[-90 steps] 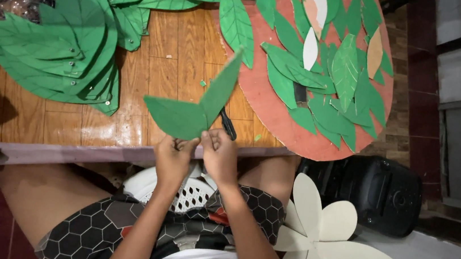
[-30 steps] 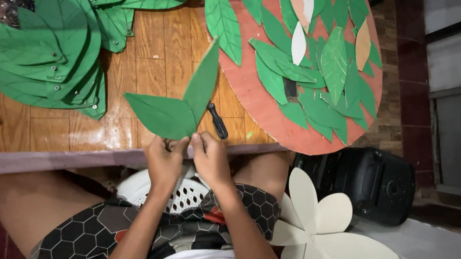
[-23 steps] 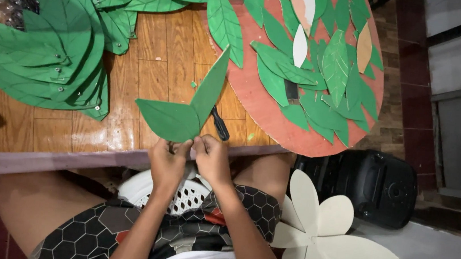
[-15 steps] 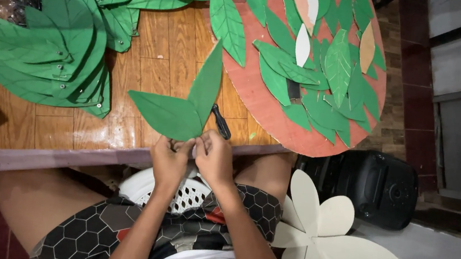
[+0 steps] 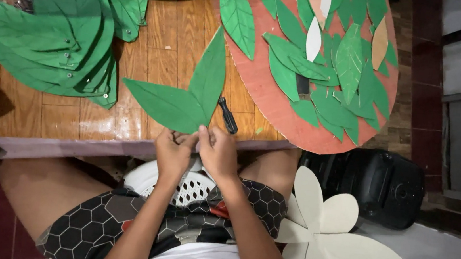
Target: Attaching green paper leaves to a craft base using a small screwdriver.
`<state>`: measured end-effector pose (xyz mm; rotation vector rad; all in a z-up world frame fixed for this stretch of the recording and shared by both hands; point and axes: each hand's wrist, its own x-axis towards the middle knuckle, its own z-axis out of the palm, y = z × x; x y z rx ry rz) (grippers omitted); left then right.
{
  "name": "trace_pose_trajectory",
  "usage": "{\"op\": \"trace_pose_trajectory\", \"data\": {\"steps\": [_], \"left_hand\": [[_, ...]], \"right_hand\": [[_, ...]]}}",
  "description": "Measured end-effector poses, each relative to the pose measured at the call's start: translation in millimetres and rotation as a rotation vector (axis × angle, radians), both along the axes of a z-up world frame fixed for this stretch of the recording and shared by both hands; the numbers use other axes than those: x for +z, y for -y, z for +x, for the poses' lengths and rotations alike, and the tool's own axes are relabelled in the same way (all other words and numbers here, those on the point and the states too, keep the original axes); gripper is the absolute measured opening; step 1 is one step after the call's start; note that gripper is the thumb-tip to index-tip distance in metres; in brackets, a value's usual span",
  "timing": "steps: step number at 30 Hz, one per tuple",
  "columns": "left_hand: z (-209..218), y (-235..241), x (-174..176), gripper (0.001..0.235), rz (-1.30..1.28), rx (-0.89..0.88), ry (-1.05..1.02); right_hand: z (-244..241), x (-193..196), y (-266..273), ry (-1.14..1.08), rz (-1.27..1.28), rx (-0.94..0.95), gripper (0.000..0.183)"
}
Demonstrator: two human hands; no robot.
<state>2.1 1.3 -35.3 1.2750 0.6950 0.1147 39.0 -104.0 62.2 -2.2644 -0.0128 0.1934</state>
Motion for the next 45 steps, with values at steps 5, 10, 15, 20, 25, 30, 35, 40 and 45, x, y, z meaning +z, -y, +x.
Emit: {"op": "trace_pose_trajectory", "data": {"steps": [5, 10, 15, 20, 25, 30, 35, 40, 45], "left_hand": [[3.6, 3.4, 19.8, 0.039, 0.002, -0.009, 0.01], [6.5, 0.0, 22.4, 0.04, -0.022, -0.013, -0.006], [5.9, -0.4, 2.6, 0.038, -0.019, 0.033, 0.0], [4.6, 3.1, 6.1, 0.037, 0.04, 0.03, 0.039], [1.6, 7.3, 24.6, 0.032, 0.16, 0.014, 0.096], [0.8, 6.4, 49.2, 0.031, 0.175, 0.041, 0.127], [-0.6, 3.7, 49.6, 0.022, 0.231, 0.041, 0.129], [1.8, 4.8, 70.6, 0.015, 0.311, 0.074, 0.136], [2.2, 8.8, 65.5, 0.012, 0.534, 0.069, 0.203]], "right_hand": [[1.0, -7.8, 3.4, -0.003, -0.017, 0.019, 0.025], [1.1, -8.6, 4.5, 0.141, -0.139, 0.096, 0.016], [2.2, 2.3, -0.8, 0.29, -0.16, 0.097, 0.019], [0.3, 3.1, -1.9, 0.182, -0.132, 0.064, 0.026], [2.2, 0.4, -0.1, 0.19, -0.118, 0.112, 0.022], [-0.7, -9.2, 7.4, 0.371, -0.25, 0.191, 0.013], [-5.5, 17.1, -3.8, 0.271, -0.078, 0.166, 0.008], [-11.1, 7.4, -5.7, 0.129, 0.052, 0.099, 0.029], [-10.5, -2.0, -10.3, 0.109, 0.148, -0.019, 0.029]]}}
